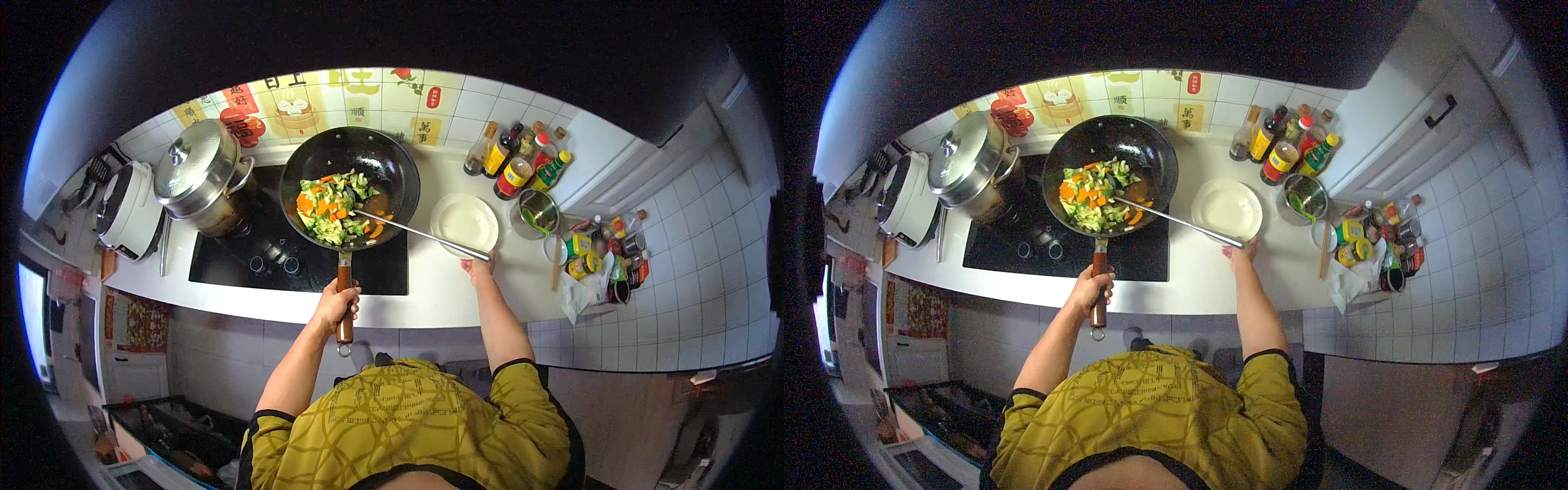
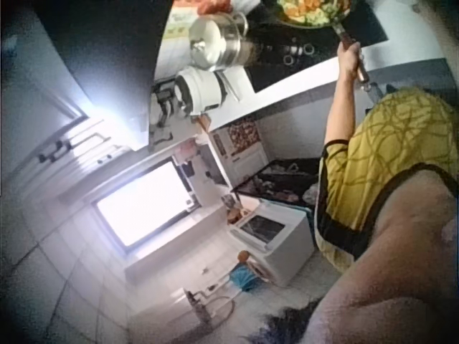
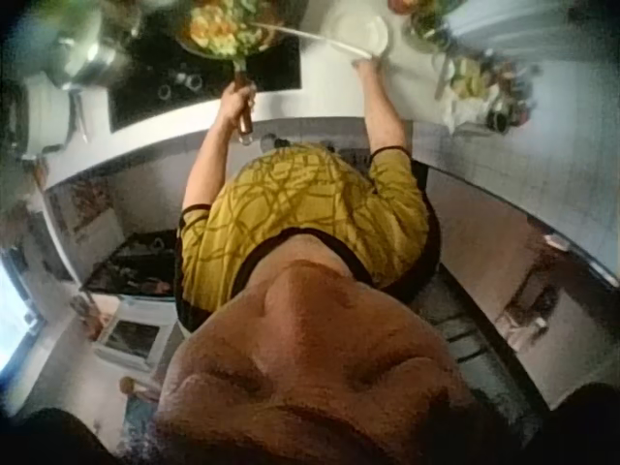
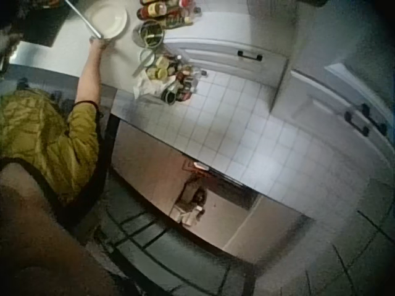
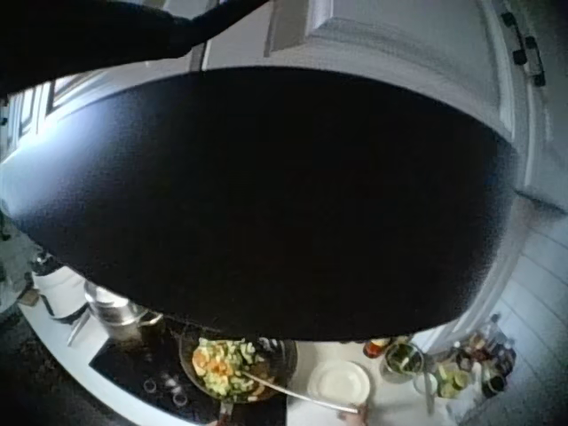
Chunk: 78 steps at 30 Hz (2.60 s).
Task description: The person stir-fries mixed vegetables in a wok on an electric stove, then transfers the cooked food into a white bowl. After serving, they rinse the wok with water and scrub it with a brush at the sink.
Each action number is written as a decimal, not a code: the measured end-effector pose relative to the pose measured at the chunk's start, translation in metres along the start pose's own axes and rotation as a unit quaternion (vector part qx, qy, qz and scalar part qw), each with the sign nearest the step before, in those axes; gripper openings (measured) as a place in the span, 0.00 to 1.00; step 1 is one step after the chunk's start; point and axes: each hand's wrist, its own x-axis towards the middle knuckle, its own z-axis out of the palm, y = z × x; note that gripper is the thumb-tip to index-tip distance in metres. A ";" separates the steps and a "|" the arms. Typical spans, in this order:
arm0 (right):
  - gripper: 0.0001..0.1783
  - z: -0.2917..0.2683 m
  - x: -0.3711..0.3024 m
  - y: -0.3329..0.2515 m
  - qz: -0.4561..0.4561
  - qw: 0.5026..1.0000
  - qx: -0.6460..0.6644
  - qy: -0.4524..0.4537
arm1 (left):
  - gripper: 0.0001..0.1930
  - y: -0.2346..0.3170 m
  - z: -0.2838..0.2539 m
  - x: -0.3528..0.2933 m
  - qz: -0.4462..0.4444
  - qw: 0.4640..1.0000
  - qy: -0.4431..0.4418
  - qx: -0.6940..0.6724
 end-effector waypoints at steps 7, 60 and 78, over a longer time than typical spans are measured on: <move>0.25 0.002 -0.012 -0.033 -0.013 0.988 -0.152 0.018 | 0.11 0.002 0.001 0.000 -0.007 1.000 0.011 0.012; 0.24 -0.023 -0.227 -0.118 -0.003 0.873 -0.253 -0.416 | 0.11 -0.002 -0.005 0.000 0.007 1.000 -0.008 0.006; 0.30 -0.131 -0.206 -0.104 0.017 0.938 -0.213 -0.273 | 0.11 -0.003 -0.003 0.000 0.006 1.000 -0.001 0.025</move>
